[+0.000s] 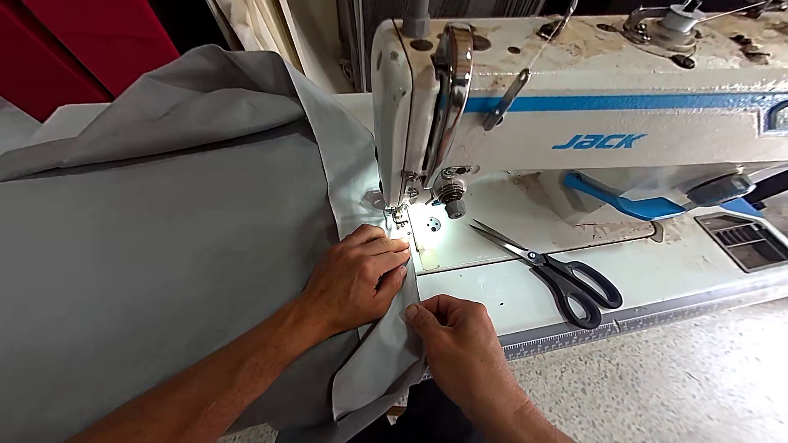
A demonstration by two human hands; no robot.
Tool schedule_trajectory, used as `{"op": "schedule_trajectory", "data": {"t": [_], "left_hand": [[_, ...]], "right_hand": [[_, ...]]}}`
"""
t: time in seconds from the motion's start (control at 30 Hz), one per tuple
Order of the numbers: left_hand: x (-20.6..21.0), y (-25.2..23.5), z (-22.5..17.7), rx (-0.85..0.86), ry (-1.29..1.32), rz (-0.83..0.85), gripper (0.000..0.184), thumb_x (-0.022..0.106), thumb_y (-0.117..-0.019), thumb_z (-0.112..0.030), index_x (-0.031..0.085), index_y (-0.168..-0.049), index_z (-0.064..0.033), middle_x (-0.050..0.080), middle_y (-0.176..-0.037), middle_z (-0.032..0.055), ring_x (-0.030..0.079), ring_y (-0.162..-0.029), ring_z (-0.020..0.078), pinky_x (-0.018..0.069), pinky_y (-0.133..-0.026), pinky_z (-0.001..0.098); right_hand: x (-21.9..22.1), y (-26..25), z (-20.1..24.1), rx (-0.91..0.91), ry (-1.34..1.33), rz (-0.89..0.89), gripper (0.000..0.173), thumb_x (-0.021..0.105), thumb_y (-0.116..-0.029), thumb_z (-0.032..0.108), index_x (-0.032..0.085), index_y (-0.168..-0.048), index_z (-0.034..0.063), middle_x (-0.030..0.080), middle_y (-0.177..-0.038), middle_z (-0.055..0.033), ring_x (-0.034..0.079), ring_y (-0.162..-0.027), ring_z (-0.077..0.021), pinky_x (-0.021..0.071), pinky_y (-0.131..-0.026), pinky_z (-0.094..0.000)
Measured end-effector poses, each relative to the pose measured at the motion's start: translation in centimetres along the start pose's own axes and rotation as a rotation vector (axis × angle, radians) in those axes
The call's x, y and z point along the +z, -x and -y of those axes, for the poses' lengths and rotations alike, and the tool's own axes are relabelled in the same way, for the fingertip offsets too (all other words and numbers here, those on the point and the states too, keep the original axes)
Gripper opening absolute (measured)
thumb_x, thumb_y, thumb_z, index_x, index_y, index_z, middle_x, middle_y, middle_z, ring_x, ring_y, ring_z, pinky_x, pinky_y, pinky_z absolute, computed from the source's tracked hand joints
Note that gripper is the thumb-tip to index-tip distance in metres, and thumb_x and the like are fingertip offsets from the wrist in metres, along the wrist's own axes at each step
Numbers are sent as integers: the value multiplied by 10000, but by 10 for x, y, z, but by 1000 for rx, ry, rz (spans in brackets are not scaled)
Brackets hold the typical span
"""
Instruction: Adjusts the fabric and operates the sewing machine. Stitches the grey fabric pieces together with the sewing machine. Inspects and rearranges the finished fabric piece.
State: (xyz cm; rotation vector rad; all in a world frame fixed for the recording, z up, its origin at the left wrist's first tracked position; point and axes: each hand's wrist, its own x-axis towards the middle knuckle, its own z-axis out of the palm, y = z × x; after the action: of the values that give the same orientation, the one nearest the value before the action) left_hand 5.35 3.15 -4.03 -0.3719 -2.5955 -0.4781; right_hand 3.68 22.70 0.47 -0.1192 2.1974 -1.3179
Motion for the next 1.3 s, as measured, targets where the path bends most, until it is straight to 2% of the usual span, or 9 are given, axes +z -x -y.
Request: {"op": "schedule_trajectory", "data": {"t": [0.33, 0.93, 1.07, 1.3], "left_hand": [[-1, -2, 5, 12, 15, -6, 316, 531, -995, -257, 803, -1102, -136, 742, -1211, -7, 639, -1188, 152, 501, -1019, 301], [-1, -5, 13, 54, -40, -14, 314, 527, -1006, -244, 792, -1117, -116, 737, -1209, 13, 652, -1141, 178, 517, -985, 315], [-3, -4, 16, 82, -26, -18, 292, 546, -991, -225, 798, -1097, -122, 746, -1182, 10, 659, -1118, 176, 521, -969, 313], [-6, -8, 24, 110, -32, 21, 317, 520, -986, -220, 787, -1140, -148, 739, -1174, 9, 649, -1138, 179, 518, -973, 341]], "right_hand": [[1, -5, 8, 5, 32, -7, 206, 685, -975, 251, 737, -797, 161, 621, -612, 58, 581, -552, -44, 466, -526, -257], [0, -17, 14, 40, 4, -3, 240, 687, -994, 254, 738, -791, 137, 636, -615, 18, 602, -545, -80, 488, -517, -273], [2, -20, 17, 45, 1, -5, 257, 680, -999, 239, 729, -772, 129, 621, -598, 12, 583, -521, -80, 469, -494, -269], [3, -24, 25, 55, 48, -21, 256, 681, -1001, 250, 733, -783, 124, 619, -616, 10, 583, -553, -84, 458, -515, -283]]}}
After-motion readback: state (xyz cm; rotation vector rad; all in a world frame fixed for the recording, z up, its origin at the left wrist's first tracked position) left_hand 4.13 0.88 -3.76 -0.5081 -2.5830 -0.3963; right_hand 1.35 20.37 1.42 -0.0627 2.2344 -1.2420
